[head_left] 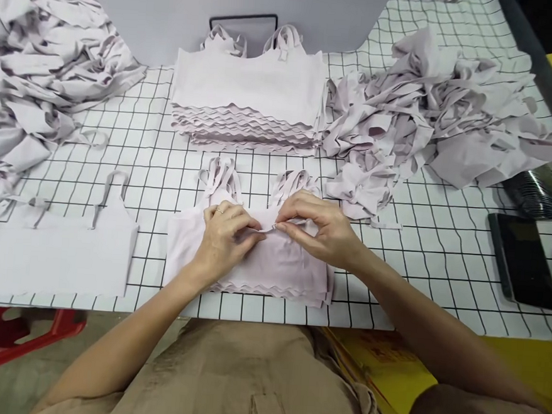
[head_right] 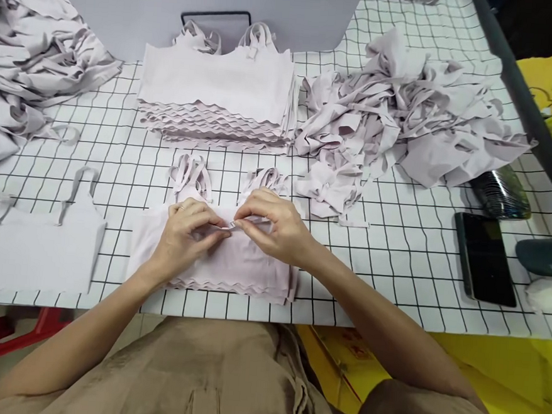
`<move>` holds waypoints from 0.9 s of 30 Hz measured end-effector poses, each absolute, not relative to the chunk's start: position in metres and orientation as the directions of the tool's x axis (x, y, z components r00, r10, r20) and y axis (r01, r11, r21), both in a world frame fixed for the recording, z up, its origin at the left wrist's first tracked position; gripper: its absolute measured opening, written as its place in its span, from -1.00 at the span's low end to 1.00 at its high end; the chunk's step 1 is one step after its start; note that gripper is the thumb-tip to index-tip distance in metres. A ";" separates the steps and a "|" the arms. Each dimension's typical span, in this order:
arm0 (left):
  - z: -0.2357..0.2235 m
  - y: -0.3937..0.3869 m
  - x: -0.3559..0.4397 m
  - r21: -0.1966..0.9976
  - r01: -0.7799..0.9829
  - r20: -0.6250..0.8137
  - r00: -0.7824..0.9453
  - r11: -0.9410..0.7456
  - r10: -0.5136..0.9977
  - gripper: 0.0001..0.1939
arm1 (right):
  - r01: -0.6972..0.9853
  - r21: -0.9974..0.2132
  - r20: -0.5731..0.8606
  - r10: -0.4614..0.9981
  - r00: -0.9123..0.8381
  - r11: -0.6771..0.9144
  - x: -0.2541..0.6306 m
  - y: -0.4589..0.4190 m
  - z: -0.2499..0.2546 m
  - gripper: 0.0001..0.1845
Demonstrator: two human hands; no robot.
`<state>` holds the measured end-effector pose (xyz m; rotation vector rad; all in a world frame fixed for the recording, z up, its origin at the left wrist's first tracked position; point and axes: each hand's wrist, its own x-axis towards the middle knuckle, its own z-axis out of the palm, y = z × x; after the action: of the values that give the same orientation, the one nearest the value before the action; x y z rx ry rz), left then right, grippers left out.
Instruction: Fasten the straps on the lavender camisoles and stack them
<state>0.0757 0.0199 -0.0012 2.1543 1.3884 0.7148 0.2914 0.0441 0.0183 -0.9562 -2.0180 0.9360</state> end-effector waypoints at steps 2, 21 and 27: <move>-0.004 0.018 0.076 0.642 0.655 0.222 0.340 -0.399 0.914 -0.93 | 0.321 -0.785 0.319 0.790 -0.523 0.530 0.285 0.047 0.016 -0.89; -0.013 0.018 0.079 0.581 0.651 0.322 0.368 -0.489 0.872 -0.85 | 0.346 -0.702 0.420 0.754 -0.504 0.623 0.276 0.036 0.000 -0.87; -0.015 0.018 0.079 0.592 0.631 0.339 0.369 -0.501 0.865 -0.89 | 0.334 -0.720 0.420 0.765 -0.489 0.608 0.277 0.035 -0.006 -0.89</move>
<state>0.0788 0.0181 -0.0152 2.2725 1.3076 0.8921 0.2769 0.0354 -0.0061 -0.8631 -2.0817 0.7320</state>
